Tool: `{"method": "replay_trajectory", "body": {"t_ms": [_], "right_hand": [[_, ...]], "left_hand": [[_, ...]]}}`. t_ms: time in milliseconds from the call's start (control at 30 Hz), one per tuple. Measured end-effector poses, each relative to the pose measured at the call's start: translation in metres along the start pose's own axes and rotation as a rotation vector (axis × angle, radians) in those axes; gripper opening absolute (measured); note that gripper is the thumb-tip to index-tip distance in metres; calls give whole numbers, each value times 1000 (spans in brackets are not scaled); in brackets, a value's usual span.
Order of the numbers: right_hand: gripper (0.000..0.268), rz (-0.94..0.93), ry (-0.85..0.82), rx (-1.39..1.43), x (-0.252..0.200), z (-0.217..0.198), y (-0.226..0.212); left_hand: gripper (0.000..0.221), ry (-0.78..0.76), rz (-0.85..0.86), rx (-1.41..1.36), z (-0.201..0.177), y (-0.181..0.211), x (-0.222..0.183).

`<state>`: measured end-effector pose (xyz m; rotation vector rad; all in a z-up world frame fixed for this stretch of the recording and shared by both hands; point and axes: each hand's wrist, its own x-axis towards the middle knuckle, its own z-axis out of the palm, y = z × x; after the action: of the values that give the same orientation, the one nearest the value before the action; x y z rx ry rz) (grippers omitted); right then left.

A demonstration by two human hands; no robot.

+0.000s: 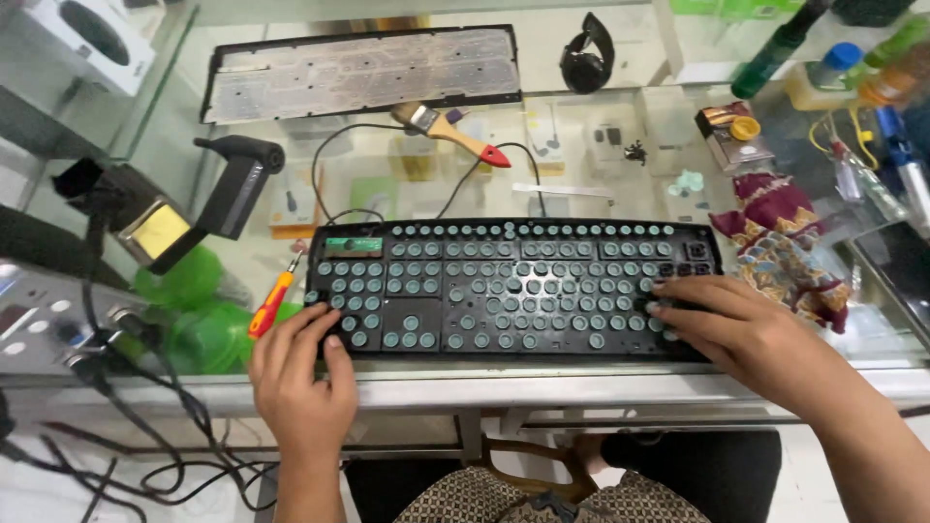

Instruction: Disassembling a computer keyboard to access internal components using a screwdriver

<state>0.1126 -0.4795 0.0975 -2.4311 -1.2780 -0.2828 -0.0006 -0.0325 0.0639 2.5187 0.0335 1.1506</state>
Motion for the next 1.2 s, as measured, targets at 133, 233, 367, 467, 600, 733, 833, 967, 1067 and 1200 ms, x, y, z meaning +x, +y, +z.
{"method": "replay_trajectory", "body": {"t_ms": [133, 233, 367, 467, 600, 733, 833, 967, 1067, 1200], "right_hand": [[26, -27, 2, 57, 0, -3, 6], [24, 48, -6, 117, 4, -2, 12], [25, 77, 4, 86, 12, 4, 24], [22, 91, 68, 77, 15, 0, 24], [16, 74, 214, 4, 19, -7, 1], [55, -75, -39, 27, 0, 0, -36], [80, -210, -258, -94, -3, 9, -46], [95, -209, -298, -254, 7, 6, -38], [92, -213, -315, -324, 18, 5, -21], [84, -144, -373, -250, 35, 5, 7]], "left_hand": [[20, -18, -40, -50, -4, -4, -1], [19, -36, -82, -114, -8, -2, 2], [20, -82, -57, -78, -9, -4, 2], [19, -61, 16, -48, 0, -7, -3], [21, -10, 44, 71, 3, -9, -9], [29, -46, -27, 91, 5, -6, -9], [60, -260, -145, 212, 6, -10, -9], [73, -427, -135, 327, 8, -12, -4], [69, -449, -122, 347, 7, -11, -5], [64, -414, -69, 364, 6, -13, -6]]}}
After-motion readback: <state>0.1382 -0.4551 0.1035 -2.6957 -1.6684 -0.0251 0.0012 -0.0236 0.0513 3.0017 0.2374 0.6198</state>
